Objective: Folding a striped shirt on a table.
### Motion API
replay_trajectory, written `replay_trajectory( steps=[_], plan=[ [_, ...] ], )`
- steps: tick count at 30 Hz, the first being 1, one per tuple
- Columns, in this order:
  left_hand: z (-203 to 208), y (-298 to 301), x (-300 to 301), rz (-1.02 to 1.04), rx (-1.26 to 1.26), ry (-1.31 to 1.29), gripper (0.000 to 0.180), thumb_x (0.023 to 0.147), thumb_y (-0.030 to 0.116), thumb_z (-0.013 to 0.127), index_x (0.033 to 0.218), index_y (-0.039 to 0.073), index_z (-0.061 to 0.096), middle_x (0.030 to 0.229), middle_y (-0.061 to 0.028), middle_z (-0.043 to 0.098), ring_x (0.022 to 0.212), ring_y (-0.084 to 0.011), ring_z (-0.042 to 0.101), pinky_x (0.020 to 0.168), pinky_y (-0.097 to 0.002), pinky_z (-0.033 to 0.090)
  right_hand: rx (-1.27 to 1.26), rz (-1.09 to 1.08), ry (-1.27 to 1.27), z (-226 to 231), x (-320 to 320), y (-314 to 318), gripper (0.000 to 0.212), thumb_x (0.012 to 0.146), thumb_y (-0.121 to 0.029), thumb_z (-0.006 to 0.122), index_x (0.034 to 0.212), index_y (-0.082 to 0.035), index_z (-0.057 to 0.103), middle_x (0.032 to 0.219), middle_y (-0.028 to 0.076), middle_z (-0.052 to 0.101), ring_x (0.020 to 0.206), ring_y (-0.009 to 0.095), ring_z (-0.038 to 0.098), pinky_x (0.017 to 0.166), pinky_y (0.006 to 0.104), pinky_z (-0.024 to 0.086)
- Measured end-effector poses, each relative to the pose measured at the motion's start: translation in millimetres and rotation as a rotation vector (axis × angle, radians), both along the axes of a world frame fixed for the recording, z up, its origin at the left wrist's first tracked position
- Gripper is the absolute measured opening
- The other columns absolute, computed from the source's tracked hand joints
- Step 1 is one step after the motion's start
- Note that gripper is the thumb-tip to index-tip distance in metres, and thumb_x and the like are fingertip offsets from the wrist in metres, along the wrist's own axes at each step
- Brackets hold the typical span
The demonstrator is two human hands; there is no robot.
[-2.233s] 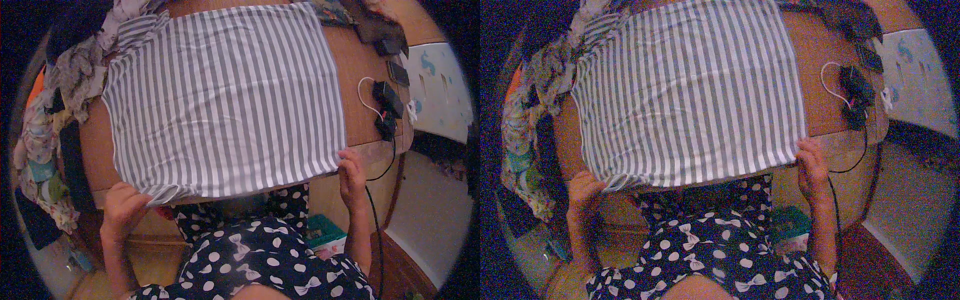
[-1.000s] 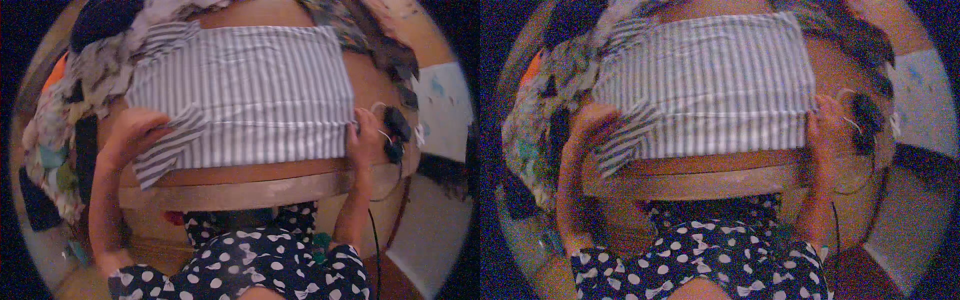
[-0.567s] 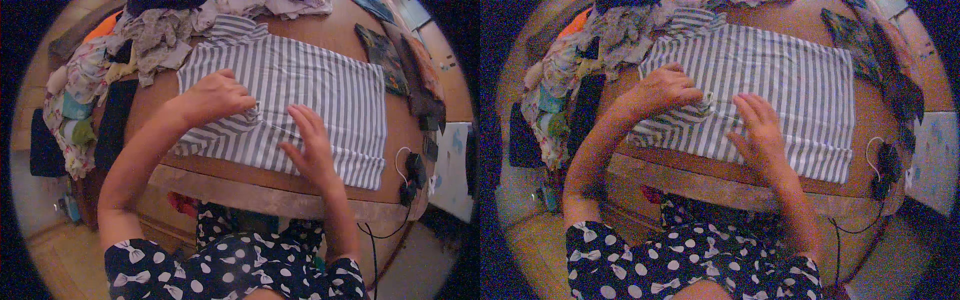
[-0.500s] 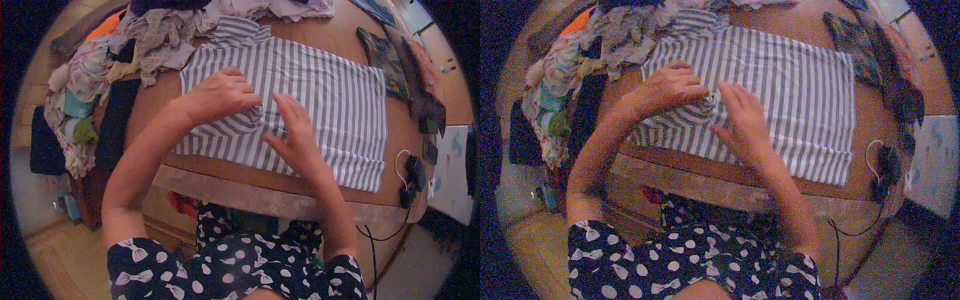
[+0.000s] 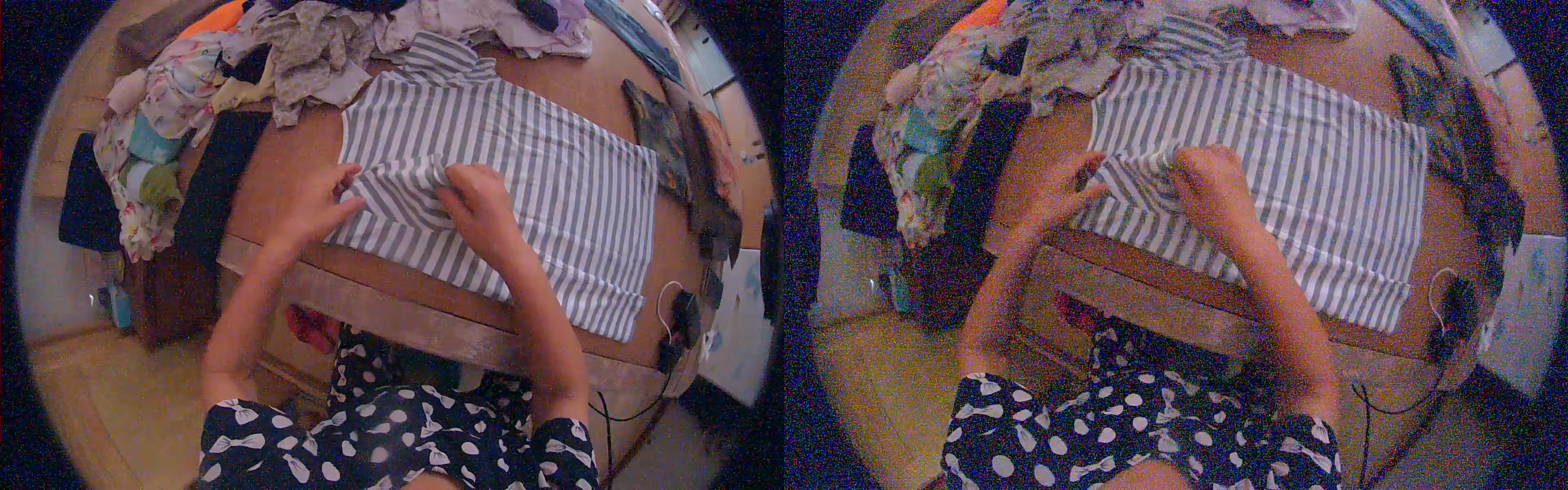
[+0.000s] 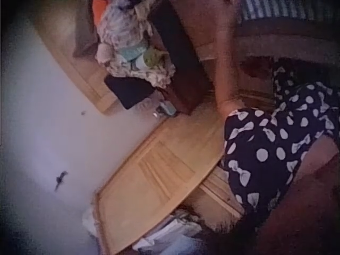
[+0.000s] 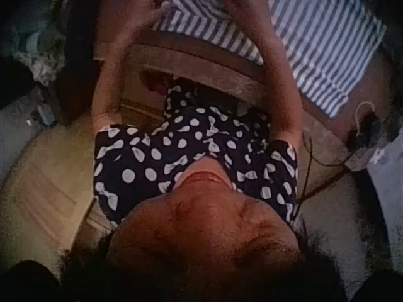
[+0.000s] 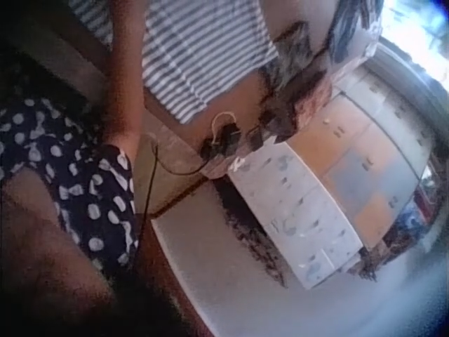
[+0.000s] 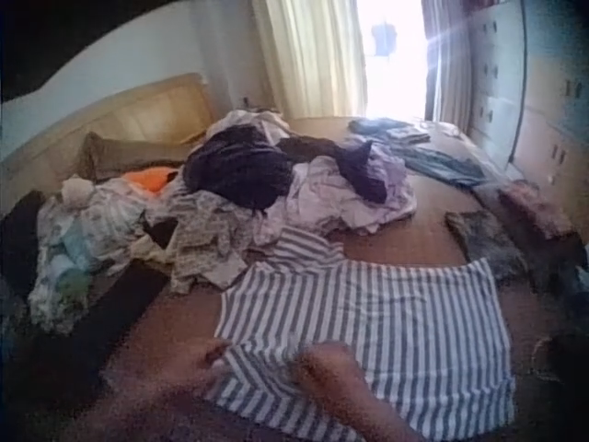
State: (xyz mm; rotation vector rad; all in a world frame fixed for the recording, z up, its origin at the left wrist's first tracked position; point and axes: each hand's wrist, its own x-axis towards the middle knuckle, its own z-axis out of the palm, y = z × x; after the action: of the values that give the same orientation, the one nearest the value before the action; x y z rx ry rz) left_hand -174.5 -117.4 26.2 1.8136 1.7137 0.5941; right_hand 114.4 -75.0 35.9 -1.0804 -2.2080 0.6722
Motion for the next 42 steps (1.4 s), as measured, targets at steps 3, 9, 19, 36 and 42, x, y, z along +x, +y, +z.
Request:
replay_trajectory(
  steps=[3,9,19,36,42],
  plan=[
    [-8,4,-4,0.015,-0.024,0.027,0.04,0.08,0.024,0.078,0.111,0.002,0.067,0.091,-0.0088,0.068,0.086,-0.0178,0.063,0.078,-0.032,0.051,0.023,0.046,0.28,-2,1,-6,0.012,0.084,-0.011,0.066,0.092,-0.005,0.059,0.079,0.016,0.062,0.085,0.039,0.061,0.096,0.0492,0.044],
    [26,-12,-15,-0.127,-0.168,-0.1,0.028,0.08,0.023,0.08,0.096,0.002,0.071,0.083,-0.0044,0.067,0.085,-0.0146,0.062,0.076,-0.03,0.049,0.083,-0.009,0.142,6,21,-12,0.015,0.083,-0.011,0.066,0.096,-0.007,0.061,0.08,0.015,0.062,0.083,0.034,0.064,0.1,0.0482,0.042],
    [25,-79,-9,0.134,-0.386,-0.33,0.011,0.092,0.011,0.069,0.099,0.002,0.07,0.093,0.0026,0.068,0.084,-0.0074,0.061,0.075,-0.0254,0.05,0.02,0.008,-0.021,-5,13,-19,0.029,0.082,-0.007,0.072,0.111,-0.006,0.066,0.093,0.009,0.069,0.088,0.026,0.065,0.109,0.0446,0.038],
    [26,-84,10,0.276,0.096,-0.07,0.015,0.093,0.014,0.066,0.105,0.004,0.066,0.089,-0.0046,0.066,0.075,-0.0172,0.064,0.065,-0.0308,0.05,-0.346,0.219,0.028,2,2,12,0.042,0.081,0.001,0.067,0.122,-0.009,0.066,0.111,0.011,0.071,0.098,0.026,0.068,0.097,0.0383,0.043],
    [18,-74,4,0.099,0.231,0.166,0.019,0.078,0.01,0.075,0.095,0.006,0.067,0.088,-0.01,0.066,0.081,-0.0229,0.064,0.071,-0.0332,0.05,0.022,0.185,0.169,15,3,-11,0.043,0.079,0.009,0.06,0.117,-0.009,0.07,0.096,0.009,0.068,0.089,0.027,0.064,0.096,0.039,0.045]
  ],
)
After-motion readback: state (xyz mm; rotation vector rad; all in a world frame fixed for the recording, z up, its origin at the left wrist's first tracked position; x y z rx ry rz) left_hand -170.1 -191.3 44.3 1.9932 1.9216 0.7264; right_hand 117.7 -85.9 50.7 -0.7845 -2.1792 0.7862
